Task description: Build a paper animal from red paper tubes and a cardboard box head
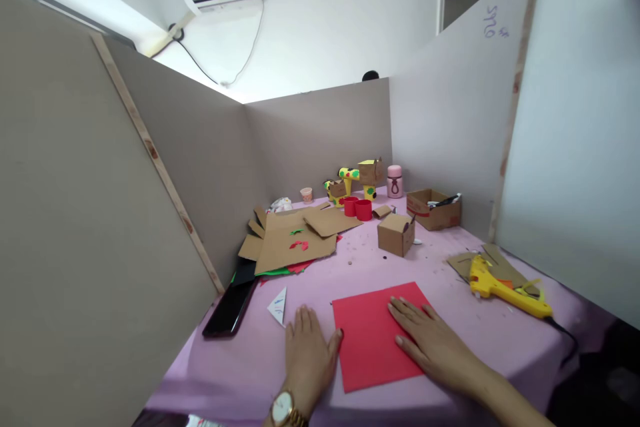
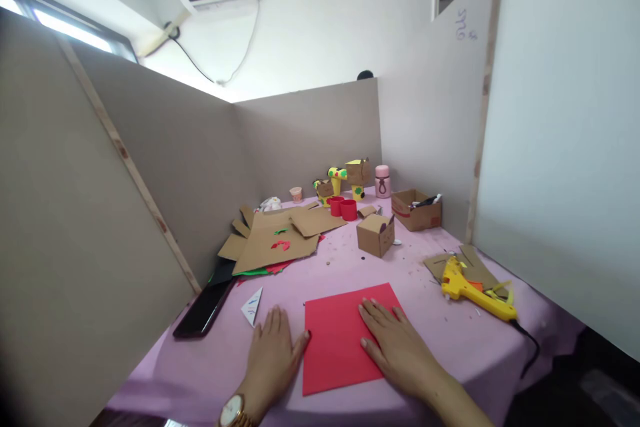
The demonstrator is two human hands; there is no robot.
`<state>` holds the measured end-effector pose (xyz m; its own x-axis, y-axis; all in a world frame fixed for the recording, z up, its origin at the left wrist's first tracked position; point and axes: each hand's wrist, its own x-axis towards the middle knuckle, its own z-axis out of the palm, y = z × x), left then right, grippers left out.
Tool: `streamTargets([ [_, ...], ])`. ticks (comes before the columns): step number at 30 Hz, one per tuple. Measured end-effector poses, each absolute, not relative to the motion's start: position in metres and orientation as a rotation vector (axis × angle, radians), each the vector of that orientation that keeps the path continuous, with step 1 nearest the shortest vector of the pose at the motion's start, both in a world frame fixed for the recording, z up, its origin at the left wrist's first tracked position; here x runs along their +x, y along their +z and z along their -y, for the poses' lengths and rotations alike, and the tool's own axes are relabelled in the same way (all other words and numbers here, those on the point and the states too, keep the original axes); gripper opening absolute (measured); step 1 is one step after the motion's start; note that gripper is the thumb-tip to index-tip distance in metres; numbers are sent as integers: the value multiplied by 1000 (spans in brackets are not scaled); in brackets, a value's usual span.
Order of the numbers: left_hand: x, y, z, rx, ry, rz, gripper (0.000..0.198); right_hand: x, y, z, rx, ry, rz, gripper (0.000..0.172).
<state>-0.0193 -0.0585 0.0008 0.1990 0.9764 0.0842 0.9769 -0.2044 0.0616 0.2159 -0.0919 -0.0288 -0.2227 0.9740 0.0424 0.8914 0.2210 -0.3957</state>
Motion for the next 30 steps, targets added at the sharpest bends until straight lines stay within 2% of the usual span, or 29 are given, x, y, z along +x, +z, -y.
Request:
streamTargets([
  [3, -17, 2, 52, -2435, -246, 1912, 52, 215, -29, 92, -1758, 429, 2211, 61],
  [11, -19, 6, 12, -2514, -505, 1810, 26, 214, -28, 92, -1787, 434, 2213, 60],
  [17, -39, 17, 18, -2357, -534, 1893, 30, 215, -30, 91, -1784, 444, 2208, 60],
  [24, -21, 11, 10, -2509, -472, 1833, 20, 214, -26, 92, -1808, 443, 2225, 62],
  [30, -39, 28, 11, -2440, -352, 1852, 26, 212, -24, 93, -1819, 444, 2243, 63],
])
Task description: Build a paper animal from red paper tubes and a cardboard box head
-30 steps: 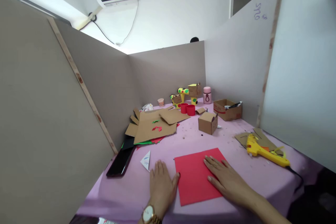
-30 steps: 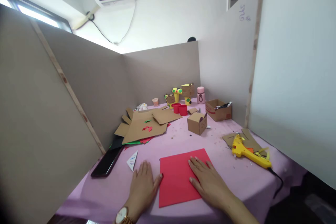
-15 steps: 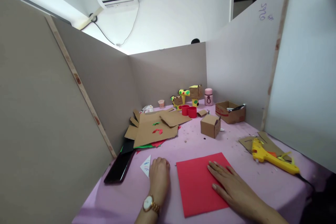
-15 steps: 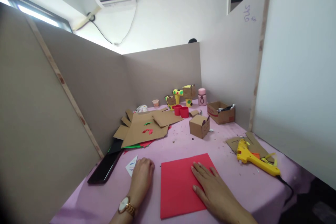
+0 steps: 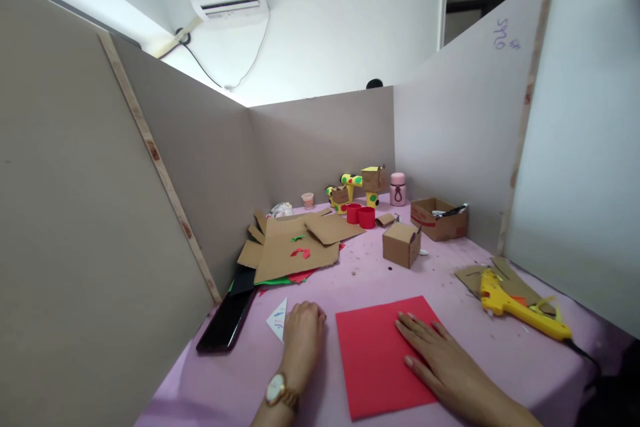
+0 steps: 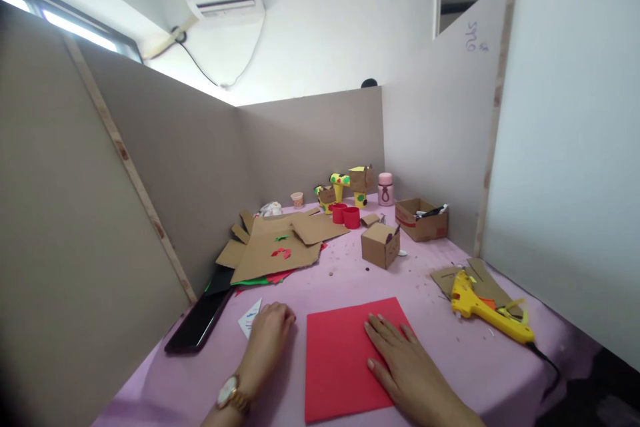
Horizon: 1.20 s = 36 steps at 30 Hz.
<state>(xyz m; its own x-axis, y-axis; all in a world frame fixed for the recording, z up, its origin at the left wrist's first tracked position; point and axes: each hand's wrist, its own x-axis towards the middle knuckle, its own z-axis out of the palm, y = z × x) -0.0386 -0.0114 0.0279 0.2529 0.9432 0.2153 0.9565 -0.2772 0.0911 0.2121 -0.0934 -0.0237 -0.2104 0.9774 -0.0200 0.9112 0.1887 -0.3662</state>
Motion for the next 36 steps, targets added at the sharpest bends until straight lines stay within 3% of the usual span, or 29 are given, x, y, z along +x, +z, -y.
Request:
streamTargets([
  [7, -88, 68, 41, -2017, -192, 1906, 51, 214, -13, 96, -1802, 497, 2230, 61],
  [16, 58, -3, 51, -2690, -68, 1719, 57, 181, 4, 73, -1824, 428, 2182, 54],
  [22, 39, -10, 47, -2632, -79, 1784, 62, 204, -15, 69, -1955, 368, 2086, 66],
  [28, 19, -4, 54, -2452, -85, 1892, 64, 240, -17, 88, -2160, 222, 1887, 59],
  [32, 29, -43, 63, -2556, -308, 1449, 54, 218, -19, 103, -2021, 212, 2025, 56],
  [36, 24, -91, 66, -2622, -460, 888, 64, 198, -27, 122, -1829, 353, 2237, 55],
])
